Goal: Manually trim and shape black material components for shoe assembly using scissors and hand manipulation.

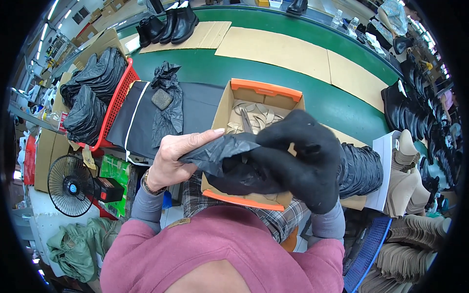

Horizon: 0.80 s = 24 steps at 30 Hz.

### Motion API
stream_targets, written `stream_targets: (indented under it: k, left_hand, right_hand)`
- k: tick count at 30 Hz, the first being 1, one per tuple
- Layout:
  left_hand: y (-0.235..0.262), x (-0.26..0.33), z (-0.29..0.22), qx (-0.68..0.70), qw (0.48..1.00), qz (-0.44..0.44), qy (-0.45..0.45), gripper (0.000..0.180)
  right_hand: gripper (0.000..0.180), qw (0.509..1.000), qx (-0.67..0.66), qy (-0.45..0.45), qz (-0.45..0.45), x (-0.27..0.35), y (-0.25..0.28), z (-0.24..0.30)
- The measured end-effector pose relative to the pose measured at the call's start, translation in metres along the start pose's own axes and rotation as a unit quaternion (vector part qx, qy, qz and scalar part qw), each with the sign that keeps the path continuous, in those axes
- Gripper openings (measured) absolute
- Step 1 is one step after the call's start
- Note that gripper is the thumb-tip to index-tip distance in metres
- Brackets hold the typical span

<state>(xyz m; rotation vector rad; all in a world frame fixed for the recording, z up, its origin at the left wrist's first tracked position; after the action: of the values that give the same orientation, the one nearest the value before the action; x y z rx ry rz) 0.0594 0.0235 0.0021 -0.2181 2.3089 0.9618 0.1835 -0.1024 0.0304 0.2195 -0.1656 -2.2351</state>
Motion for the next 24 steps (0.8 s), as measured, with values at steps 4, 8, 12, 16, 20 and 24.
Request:
stream_targets:
  k: [4,8,12,16,20,24]
  left_hand:
    - [0.005,-0.002,0.003,-0.012,0.999,-0.034,0.001,0.072]
    - [0.009,-0.002,-0.001,-0.033,0.997,-0.052,-0.049,0.07]
    - [0.008,-0.003,-0.026,-0.022,0.984,-0.071,-0.163,0.057]
    - [0.0,-0.005,-0.037,-0.109,0.962,-0.061,-0.244,0.04]
    - [0.001,0.007,-0.019,-0.09,0.968,-0.123,-0.201,0.059]
    - [-0.002,0.0,-0.001,0.16,0.979,-0.113,-0.049,0.074]
  right_hand:
    - [0.021,0.953,0.159,0.189,0.178,0.014,-0.042,0.038]
    - [0.014,0.971,0.063,0.205,0.106,0.016,-0.025,0.03]
    - [0.034,0.979,-0.19,0.021,-0.067,-0.019,0.039,-0.015]
    - [0.04,0.952,-0.169,-0.16,0.197,-0.022,-0.041,-0.05]
    - [0.025,0.993,0.012,-0.036,0.114,-0.021,-0.042,-0.03]
    - [0.024,0.984,0.159,0.084,0.02,-0.022,-0.034,-0.013]
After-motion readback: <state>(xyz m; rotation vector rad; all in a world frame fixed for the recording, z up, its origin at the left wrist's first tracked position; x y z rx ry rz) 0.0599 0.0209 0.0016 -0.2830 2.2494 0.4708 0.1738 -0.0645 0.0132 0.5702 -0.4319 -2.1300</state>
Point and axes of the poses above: each hand's wrist, its own x-axis away from the middle knuckle, its own y-axis out of the back of the hand, z = x × y, the point moved 10 cm from there along -x, towards the middle knuckle, and after that the axes turned 13 degrees about -y, right-handed, at the moved point
